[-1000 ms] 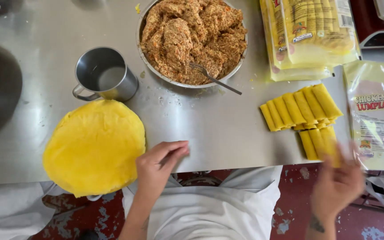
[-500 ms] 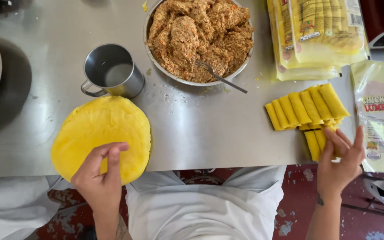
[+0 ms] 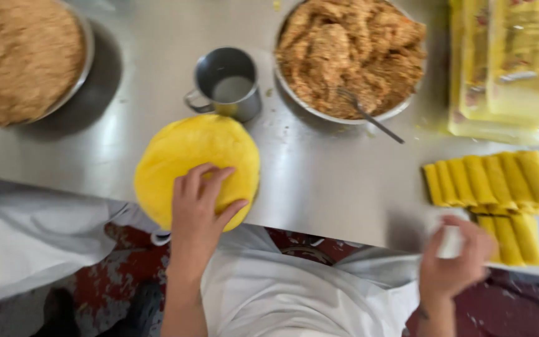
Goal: Rolling lumpia by placing meat filling onto wrappers and rolling them tightly.
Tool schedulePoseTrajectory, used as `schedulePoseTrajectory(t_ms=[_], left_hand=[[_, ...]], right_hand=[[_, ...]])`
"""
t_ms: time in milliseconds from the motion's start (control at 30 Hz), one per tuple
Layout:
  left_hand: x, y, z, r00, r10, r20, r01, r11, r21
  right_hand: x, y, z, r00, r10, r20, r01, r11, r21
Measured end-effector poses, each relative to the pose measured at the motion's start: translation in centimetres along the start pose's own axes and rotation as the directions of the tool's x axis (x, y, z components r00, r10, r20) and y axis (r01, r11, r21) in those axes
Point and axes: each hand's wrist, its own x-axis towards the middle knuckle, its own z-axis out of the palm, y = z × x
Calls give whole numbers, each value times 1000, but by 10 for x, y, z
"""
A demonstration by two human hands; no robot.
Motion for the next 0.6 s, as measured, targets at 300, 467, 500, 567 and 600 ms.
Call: schedulePoseTrajectory(t_ms=[300,467,500,567,600], left_hand=[[5,12,-14,986,-126,-110,92,958,-272],[2,0,-1,981,-137,-140,88,947,-309],[0,-6,5,981,-99,-168,48,958,-283],[-2,-2,2,980,-109,-164,55,952,-301],[-2,-1,-1,980,-116,-158,60,945,-321]], right_hand=[[6,-149,40,928,-160,337,-48,844,534],[20,-178,68,833,-75,548,-409,584,701],[23,-184,80,857,-104,504,-402,475,782],[28,-195,93,822,-106,559,-467,438,768],[31,-201,100,783,-108,612,-529,401,748]])
